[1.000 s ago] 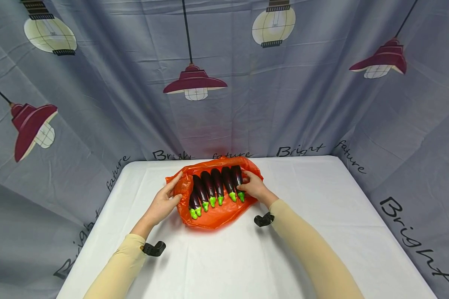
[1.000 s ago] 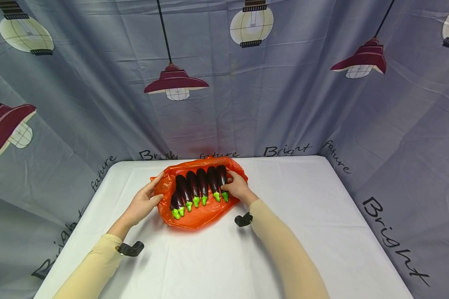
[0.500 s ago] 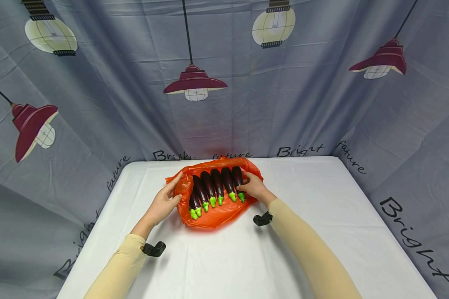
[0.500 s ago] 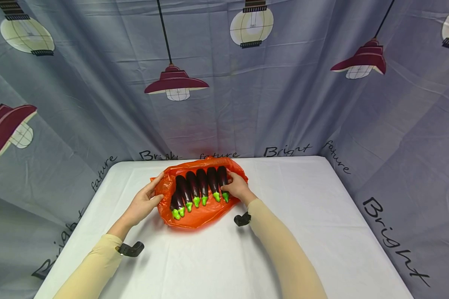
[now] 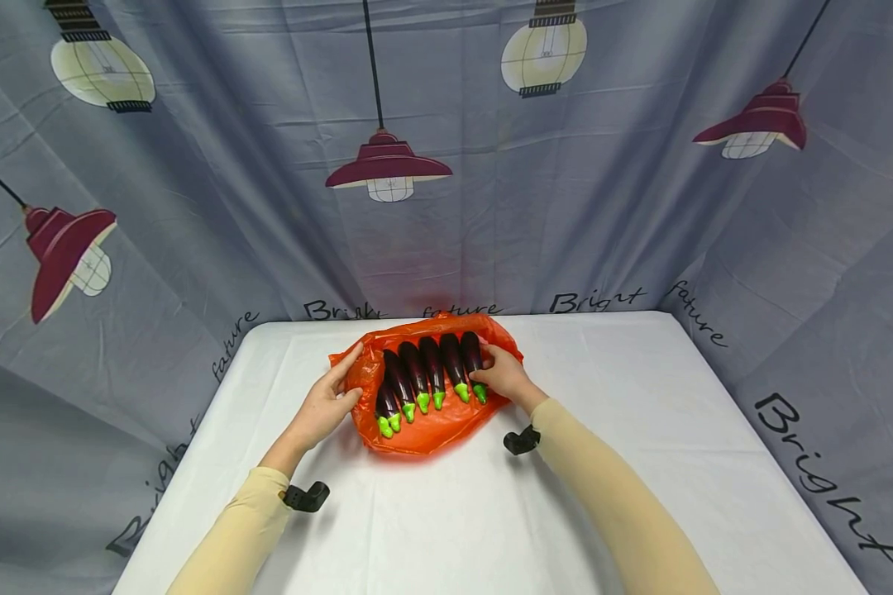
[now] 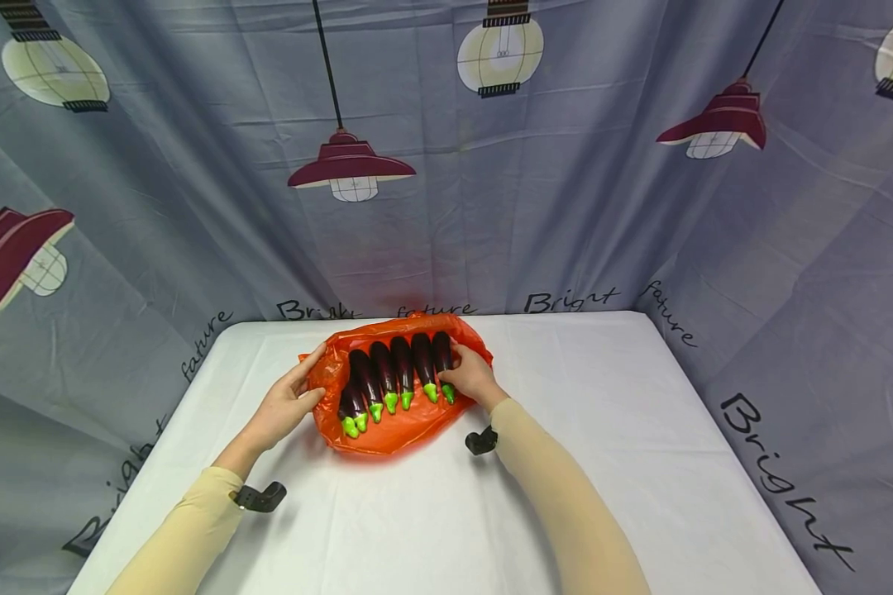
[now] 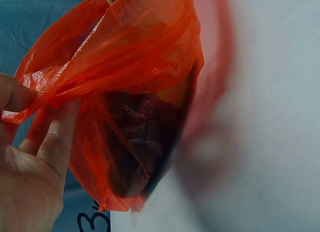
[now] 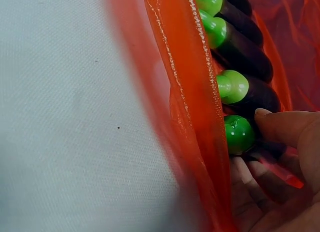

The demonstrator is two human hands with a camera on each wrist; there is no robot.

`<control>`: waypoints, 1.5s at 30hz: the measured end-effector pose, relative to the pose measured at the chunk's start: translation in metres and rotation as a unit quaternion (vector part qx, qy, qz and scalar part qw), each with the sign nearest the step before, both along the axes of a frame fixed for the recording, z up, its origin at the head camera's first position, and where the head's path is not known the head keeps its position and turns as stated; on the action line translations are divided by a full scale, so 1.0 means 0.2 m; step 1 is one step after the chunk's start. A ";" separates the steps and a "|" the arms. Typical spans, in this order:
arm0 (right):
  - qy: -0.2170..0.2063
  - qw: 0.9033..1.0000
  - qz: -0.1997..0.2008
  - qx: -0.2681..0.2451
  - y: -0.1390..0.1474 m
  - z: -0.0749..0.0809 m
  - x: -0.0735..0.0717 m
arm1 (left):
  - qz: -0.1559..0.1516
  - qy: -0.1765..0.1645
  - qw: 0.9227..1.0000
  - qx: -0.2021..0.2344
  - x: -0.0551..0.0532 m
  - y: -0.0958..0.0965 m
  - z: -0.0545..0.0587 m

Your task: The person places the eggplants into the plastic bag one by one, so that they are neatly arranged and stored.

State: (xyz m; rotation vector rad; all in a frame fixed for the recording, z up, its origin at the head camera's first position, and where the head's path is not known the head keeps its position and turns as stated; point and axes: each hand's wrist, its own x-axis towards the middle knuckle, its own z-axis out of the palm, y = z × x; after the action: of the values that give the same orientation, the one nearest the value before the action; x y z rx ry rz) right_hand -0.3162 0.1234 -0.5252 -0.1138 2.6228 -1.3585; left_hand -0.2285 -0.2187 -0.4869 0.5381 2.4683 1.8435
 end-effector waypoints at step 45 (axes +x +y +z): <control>0.012 0.995 0.038 -0.092 0.09 0.17 0.15 | 0.008 0.005 1.000 -0.013 -0.01 0.00 -0.02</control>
State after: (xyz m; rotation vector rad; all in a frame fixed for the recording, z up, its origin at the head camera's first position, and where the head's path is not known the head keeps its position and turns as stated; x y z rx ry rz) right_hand -0.2864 0.1422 -0.4913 -0.2541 2.4803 -1.5794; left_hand -0.2304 -0.2180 -0.4901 0.5308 2.5063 1.8172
